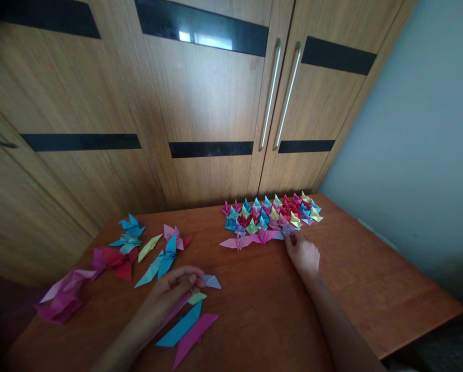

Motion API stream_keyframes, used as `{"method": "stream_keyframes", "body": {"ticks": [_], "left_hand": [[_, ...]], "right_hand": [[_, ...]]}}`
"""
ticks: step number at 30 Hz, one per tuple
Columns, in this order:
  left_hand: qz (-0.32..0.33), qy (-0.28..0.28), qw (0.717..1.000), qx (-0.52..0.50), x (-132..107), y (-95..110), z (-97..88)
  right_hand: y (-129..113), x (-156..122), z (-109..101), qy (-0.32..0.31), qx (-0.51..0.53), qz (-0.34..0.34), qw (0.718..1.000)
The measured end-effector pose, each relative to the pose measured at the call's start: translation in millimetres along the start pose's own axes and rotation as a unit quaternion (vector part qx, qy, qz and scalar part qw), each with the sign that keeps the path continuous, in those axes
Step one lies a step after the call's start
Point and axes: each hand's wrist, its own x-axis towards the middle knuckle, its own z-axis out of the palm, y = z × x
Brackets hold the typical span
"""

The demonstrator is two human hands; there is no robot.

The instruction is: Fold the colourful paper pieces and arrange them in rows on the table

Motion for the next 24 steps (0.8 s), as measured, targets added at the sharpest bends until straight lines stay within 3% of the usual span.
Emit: {"method": "stream_keyframes", "body": {"ticks": [24], "left_hand": [[-0.012,-0.003,1.000,0.004,-0.8,7.2,0.2]], "right_hand": [[-4.6,-7.5,-6.7,-0.006,0.009,0.019,1.000]]}}
